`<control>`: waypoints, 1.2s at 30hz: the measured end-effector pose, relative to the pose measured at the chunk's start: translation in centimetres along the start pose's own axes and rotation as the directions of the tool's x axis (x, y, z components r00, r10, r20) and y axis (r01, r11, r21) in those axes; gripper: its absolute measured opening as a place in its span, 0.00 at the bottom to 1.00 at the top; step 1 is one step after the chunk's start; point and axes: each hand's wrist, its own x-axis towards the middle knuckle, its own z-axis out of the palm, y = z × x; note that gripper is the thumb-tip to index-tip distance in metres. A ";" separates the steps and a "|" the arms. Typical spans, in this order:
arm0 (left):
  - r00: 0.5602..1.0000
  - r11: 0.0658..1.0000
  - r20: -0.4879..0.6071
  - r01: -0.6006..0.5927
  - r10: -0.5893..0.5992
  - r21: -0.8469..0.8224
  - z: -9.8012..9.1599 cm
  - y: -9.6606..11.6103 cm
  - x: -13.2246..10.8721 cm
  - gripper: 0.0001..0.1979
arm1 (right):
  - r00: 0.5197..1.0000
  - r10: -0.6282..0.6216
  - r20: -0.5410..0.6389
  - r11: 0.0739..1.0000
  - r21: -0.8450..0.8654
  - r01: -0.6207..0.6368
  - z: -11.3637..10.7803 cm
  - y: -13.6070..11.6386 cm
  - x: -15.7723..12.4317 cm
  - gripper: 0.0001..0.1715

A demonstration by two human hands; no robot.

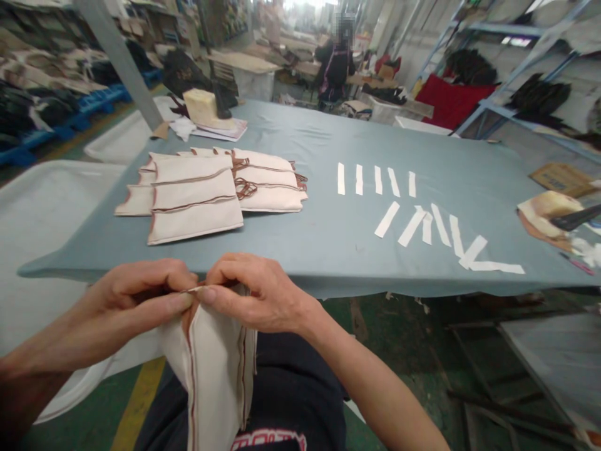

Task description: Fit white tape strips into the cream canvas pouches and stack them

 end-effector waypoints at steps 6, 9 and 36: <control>0.986 0.991 0.118 0.122 -0.116 -0.047 -0.3 -1.2 -0.6 0.18 | 0.999 0.034 -0.042 0.994 -0.098 -0.038 0.1 0.3 -0.8 0.20; 0.963 0.986 0.213 0.158 -0.164 0.045 -1.3 -0.8 0.5 0.17 | 0.996 0.059 -0.074 0.984 -0.161 -0.070 0.4 0.6 -0.8 0.19; 0.898 0.958 -0.402 0.253 -0.180 0.134 10.1 -2.5 -3.4 0.20 | 0.859 0.447 -0.248 0.877 -0.069 -0.476 3.4 -0.8 -6.3 0.13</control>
